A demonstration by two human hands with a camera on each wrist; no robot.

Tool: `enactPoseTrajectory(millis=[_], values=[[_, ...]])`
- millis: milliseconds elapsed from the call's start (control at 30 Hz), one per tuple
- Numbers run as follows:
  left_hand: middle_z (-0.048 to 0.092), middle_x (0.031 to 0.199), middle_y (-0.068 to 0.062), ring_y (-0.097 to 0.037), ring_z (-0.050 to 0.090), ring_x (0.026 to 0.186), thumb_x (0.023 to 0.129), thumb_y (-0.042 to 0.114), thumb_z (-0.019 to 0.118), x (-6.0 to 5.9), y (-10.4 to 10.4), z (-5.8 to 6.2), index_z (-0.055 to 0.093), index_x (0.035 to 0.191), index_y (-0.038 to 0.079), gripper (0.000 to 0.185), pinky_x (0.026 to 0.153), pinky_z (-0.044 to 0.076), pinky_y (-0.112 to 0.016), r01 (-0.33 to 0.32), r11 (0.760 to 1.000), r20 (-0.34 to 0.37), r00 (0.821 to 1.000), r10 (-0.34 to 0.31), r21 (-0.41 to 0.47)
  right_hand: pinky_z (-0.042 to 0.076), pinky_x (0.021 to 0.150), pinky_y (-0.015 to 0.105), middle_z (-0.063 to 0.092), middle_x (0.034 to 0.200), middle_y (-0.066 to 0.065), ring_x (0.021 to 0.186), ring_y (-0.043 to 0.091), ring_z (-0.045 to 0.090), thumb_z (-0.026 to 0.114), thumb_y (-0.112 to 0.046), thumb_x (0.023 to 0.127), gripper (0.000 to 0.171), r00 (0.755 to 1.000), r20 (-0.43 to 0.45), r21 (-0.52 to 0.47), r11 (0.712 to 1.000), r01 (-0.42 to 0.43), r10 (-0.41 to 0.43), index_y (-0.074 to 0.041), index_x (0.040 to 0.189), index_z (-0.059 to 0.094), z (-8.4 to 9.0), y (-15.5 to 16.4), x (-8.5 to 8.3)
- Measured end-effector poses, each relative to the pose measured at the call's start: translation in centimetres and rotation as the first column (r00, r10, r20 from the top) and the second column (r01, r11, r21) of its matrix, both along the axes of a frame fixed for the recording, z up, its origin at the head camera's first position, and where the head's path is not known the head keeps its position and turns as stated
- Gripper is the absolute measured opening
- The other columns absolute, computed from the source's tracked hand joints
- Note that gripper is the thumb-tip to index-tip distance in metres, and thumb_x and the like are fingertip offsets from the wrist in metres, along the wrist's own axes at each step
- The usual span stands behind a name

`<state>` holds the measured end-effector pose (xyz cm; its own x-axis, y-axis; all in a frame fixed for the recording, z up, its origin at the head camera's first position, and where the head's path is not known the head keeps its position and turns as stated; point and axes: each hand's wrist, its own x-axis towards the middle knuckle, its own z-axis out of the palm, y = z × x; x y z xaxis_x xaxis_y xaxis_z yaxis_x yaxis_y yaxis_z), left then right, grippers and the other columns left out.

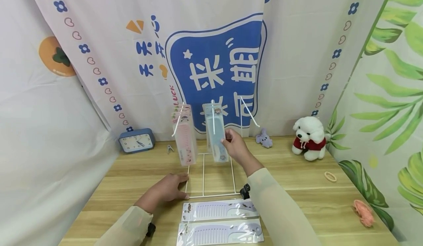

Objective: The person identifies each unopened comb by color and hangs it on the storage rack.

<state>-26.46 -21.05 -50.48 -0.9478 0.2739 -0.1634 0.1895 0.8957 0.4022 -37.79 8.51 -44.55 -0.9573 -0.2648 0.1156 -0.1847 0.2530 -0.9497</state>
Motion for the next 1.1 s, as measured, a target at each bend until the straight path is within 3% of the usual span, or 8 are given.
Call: enactPoseTrajectory(millis=[400,767,1100], values=[[0.054,0.165,-0.018,-0.046,0.05,0.153,0.089,0.036,0.092,0.1,0.13,0.16,0.063,0.152,0.002,0.077,0.128,0.041,-0.059,-0.012,1.0,0.008,1.0,0.012,0.006,0.055,0.113,0.057,0.064,0.13,0.02,0.127,0.036,0.063,0.057,-0.005,0.111,0.022,1.0,-0.007,-0.043,0.999,0.016,-0.016,-0.002,0.134,0.058,-0.09,-0.55,-0.84],[0.056,0.163,-0.019,-0.044,0.051,0.152,0.089,0.035,0.093,-0.03,0.1,0.26,0.063,0.151,0.002,0.076,0.127,0.042,-0.058,-0.006,1.0,0.003,1.0,0.006,0.008,0.055,0.096,0.034,0.062,0.118,0.014,0.111,0.025,0.059,0.058,-0.002,0.11,0.017,0.998,-0.05,-0.059,0.998,0.021,-0.024,0.002,0.127,0.059,-0.61,-0.85,-0.87],[0.057,0.162,-0.018,-0.044,0.052,0.151,0.088,0.036,0.093,0.04,0.03,0.21,0.064,0.151,0.002,0.077,0.127,0.043,-0.058,-0.007,1.0,-0.001,1.0,0.007,0.002,0.056,0.094,0.031,0.064,0.12,0.016,0.11,0.025,0.06,0.06,-0.002,0.109,0.019,0.998,-0.048,-0.054,0.998,0.028,-0.031,0.002,0.128,0.06,-0.73,-0.7,-0.98]])
